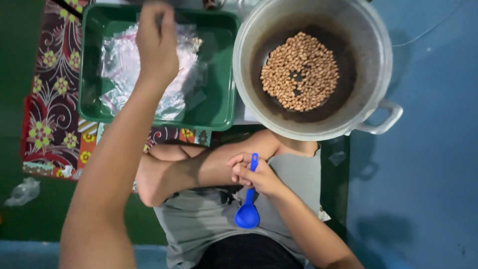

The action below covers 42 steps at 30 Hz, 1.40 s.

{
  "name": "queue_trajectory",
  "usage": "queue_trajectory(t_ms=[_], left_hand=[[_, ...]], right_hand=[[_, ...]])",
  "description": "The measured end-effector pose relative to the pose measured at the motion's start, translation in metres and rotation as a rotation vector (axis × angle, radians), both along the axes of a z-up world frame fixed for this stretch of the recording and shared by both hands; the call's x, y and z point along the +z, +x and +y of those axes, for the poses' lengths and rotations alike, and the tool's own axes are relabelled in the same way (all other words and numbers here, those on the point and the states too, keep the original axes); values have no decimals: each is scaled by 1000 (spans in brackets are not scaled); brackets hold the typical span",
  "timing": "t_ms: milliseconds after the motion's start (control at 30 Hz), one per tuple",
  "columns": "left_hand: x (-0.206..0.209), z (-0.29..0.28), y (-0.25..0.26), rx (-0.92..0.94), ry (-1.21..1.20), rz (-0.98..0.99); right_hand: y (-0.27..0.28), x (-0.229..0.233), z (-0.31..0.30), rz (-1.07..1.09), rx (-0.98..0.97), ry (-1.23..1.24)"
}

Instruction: Scooping roasted peanuts from a metal pot into small plastic zip-lock bags and sealing them.

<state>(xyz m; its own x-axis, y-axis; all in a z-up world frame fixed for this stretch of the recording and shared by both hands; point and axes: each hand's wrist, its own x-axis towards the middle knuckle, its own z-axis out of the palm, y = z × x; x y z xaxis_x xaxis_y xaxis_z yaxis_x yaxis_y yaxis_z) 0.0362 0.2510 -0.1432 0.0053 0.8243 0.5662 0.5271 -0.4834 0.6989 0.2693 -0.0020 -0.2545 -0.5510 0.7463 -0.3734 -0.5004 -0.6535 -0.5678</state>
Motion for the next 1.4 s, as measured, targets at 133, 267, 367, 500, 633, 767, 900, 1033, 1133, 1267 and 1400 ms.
queue_trajectory(t_ms=[133,267,367,500,633,767,900,1033,1133,1267,1400], left_hand=[[0,-63,-36,76,-862,-411],[-12,-94,-65,93,-604,-18],[0,-91,-61,127,-449,300],[-36,-66,-56,216,-397,517],[-56,-45,-46,246,-630,538],[-51,-50,-54,243,-733,284],[-13,-119,-44,207,-438,-16],[12,-198,-28,141,-509,-253],[9,-251,-19,51,-559,-417],[-1,-296,-18,2,-648,-495],[-24,-308,-26,-38,-609,-509]], right_hand=[[-1,-2,-2,18,31,53],[-1,-2,1,-41,28,71],[1,-1,-2,-51,10,45],[2,-3,-4,-121,-9,63],[5,-8,-17,-176,-101,91],[6,1,-23,-373,-211,-24],[17,33,-31,-451,-179,-35],[-5,70,-25,-647,-200,340],[-28,86,-17,-753,-171,446],[-45,82,-15,-914,-89,434],[-69,91,-16,-967,-34,524]])
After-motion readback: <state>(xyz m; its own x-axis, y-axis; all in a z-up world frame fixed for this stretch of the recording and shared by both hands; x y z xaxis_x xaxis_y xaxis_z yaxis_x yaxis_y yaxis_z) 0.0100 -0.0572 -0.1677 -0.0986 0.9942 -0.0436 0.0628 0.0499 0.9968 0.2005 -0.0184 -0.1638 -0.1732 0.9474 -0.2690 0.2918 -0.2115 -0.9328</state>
